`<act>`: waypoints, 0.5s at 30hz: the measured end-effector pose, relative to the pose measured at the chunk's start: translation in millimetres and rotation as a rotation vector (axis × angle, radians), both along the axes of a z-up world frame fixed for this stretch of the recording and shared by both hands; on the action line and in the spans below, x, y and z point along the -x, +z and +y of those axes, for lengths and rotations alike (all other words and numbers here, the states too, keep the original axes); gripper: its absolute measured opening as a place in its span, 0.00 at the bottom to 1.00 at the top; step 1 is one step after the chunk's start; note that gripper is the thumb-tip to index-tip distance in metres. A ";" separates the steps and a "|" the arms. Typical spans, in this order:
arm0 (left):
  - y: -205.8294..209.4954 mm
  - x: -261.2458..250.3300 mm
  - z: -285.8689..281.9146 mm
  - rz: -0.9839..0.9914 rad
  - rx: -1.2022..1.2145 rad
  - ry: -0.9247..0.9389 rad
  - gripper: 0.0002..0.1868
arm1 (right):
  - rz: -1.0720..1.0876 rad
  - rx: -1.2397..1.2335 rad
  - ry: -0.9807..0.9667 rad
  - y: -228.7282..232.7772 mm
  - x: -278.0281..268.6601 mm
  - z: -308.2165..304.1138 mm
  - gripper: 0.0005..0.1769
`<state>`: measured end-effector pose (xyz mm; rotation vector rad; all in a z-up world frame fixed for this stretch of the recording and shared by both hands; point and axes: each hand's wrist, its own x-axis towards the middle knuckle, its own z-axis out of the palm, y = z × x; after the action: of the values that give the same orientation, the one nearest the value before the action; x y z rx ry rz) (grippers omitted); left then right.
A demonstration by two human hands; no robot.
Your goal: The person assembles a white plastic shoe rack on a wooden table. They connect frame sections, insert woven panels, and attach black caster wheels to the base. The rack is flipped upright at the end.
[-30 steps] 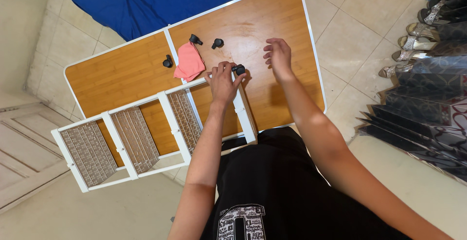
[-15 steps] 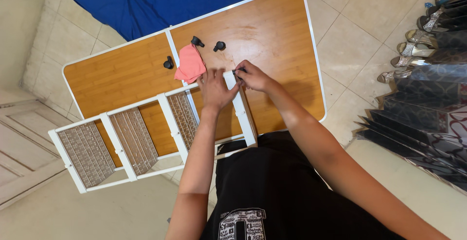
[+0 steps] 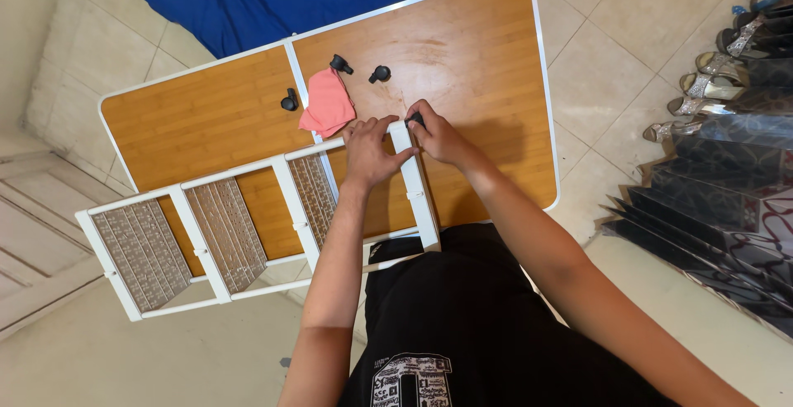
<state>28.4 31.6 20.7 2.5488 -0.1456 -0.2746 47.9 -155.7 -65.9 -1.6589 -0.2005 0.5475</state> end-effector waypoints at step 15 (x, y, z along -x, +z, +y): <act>-12.5 2.5 0.7 0.006 -0.026 -0.028 0.38 | -0.068 0.255 -0.052 50.4 2.4 13.9 0.07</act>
<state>26.0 32.3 8.2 2.5732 -0.1764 -0.2969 45.4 -141.8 -15.5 -1.9268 -0.1408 0.4924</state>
